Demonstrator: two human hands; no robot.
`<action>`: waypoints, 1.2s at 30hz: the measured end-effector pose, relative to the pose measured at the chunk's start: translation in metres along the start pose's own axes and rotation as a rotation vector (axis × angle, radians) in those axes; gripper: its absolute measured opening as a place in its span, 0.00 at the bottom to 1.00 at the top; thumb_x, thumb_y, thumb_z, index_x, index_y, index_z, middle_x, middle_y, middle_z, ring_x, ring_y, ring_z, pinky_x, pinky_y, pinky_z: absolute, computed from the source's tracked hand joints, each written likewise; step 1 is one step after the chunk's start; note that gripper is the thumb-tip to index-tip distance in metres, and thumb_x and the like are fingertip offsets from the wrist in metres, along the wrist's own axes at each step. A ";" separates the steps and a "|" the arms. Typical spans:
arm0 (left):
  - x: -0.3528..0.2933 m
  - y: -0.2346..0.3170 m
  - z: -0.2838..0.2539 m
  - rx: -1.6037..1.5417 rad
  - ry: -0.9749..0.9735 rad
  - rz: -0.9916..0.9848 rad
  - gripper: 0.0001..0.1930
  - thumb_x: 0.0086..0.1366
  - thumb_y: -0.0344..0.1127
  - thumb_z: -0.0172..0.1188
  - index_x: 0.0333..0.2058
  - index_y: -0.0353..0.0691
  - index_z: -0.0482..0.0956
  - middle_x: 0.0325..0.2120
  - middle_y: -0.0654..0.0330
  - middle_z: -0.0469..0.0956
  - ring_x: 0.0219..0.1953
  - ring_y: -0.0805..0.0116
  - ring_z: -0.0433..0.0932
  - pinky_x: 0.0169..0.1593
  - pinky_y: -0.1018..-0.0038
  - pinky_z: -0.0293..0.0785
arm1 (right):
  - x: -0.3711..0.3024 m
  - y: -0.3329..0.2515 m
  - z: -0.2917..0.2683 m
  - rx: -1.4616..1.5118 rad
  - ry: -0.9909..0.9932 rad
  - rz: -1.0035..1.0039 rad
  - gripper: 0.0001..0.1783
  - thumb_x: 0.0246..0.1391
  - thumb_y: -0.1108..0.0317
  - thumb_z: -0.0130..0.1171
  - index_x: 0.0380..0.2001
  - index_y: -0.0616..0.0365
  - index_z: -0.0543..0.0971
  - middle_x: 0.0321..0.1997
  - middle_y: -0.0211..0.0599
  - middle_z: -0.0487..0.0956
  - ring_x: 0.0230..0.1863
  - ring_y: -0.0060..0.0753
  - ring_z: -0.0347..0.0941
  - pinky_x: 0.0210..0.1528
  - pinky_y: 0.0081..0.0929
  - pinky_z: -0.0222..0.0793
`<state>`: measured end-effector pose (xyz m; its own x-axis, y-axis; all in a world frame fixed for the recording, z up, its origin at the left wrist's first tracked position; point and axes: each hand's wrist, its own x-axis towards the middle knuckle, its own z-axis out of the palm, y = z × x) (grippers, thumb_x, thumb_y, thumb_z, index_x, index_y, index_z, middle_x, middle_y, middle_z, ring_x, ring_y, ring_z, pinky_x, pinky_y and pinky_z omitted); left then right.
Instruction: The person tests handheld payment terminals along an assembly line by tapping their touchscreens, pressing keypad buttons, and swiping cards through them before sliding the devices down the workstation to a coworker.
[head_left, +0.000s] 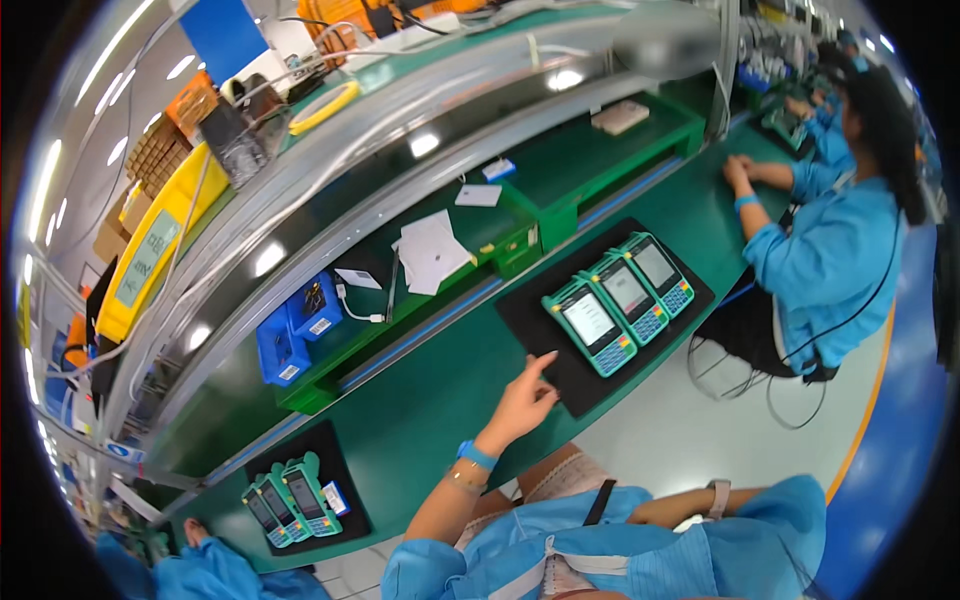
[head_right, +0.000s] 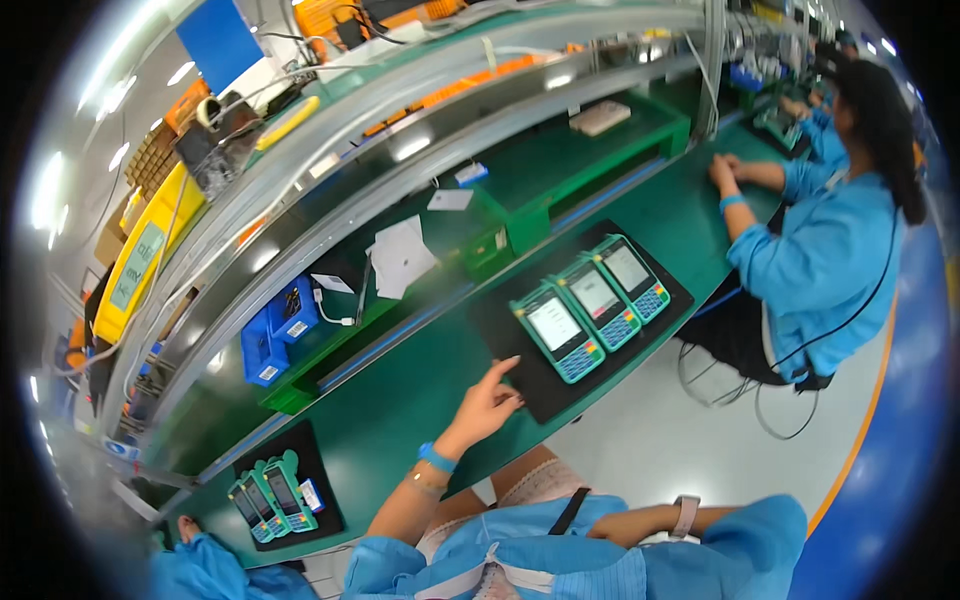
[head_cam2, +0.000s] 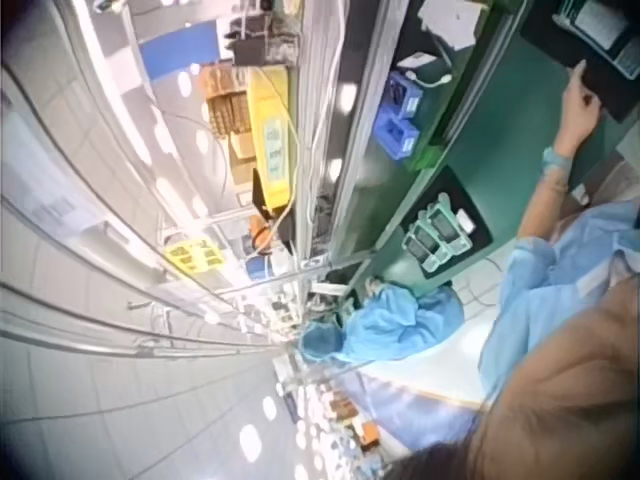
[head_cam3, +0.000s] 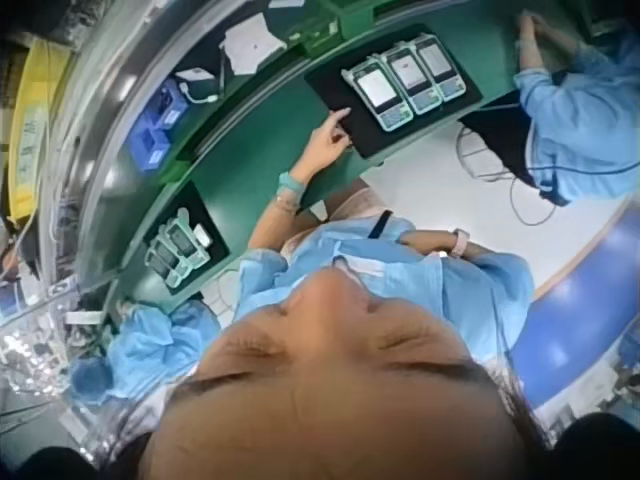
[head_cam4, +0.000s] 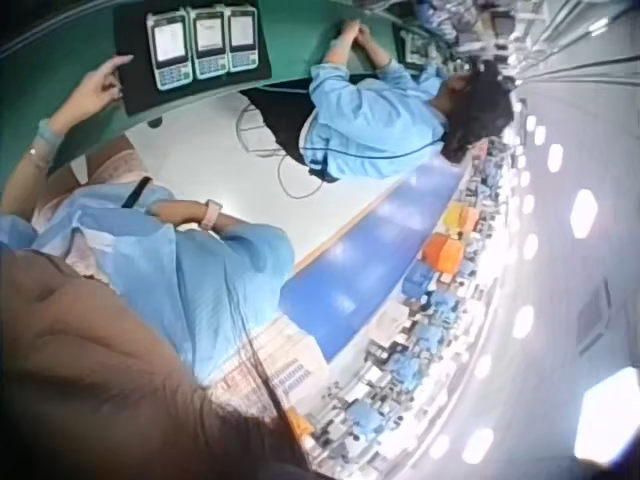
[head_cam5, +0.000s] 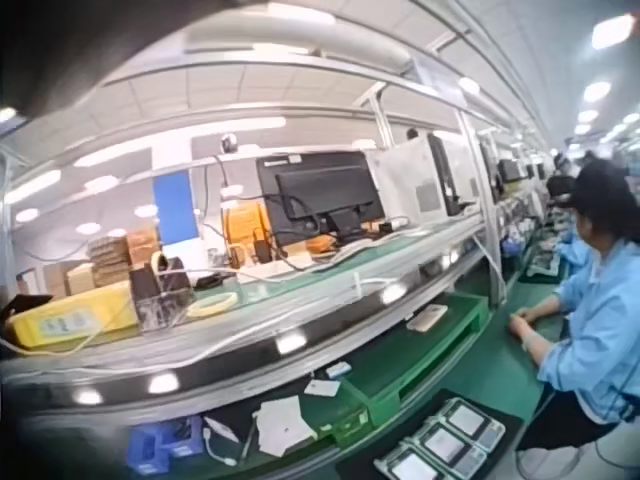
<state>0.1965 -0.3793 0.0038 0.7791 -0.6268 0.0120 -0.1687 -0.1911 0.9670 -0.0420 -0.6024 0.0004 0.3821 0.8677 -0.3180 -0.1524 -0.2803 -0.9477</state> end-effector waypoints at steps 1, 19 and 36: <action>0.020 -0.001 0.011 -0.003 -0.049 0.022 0.35 0.61 0.21 0.57 0.67 0.44 0.60 0.39 0.47 0.82 0.34 0.69 0.82 0.44 0.73 0.78 | -0.008 0.003 0.008 -0.026 0.058 -0.021 0.19 0.61 0.57 0.55 0.43 0.65 0.79 0.42 0.53 0.83 0.42 0.39 0.79 0.45 0.35 0.72; -0.155 -0.019 0.040 0.025 -0.492 0.444 0.14 0.66 0.34 0.57 0.47 0.32 0.78 0.38 0.49 0.79 0.41 0.59 0.79 0.45 0.66 0.75 | -0.087 -0.065 -0.282 -1.296 0.993 0.563 0.25 0.55 0.58 0.58 0.49 0.69 0.77 0.52 0.57 0.78 0.54 0.48 0.72 0.59 0.40 0.63; -0.157 -0.112 0.100 -0.371 -0.844 0.004 0.17 0.73 0.37 0.48 0.54 0.34 0.75 0.52 0.59 0.78 0.44 0.71 0.78 0.48 0.71 0.74 | -0.009 -0.043 -0.147 -0.998 0.757 0.343 0.25 0.52 0.61 0.58 0.49 0.68 0.77 0.53 0.59 0.77 0.56 0.55 0.71 0.61 0.43 0.63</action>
<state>0.0329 -0.3350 -0.1321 0.0558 -0.9979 -0.0327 0.1478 -0.0242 0.9887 0.0946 -0.6584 0.0400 0.9257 0.3372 -0.1712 0.2712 -0.9074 -0.3210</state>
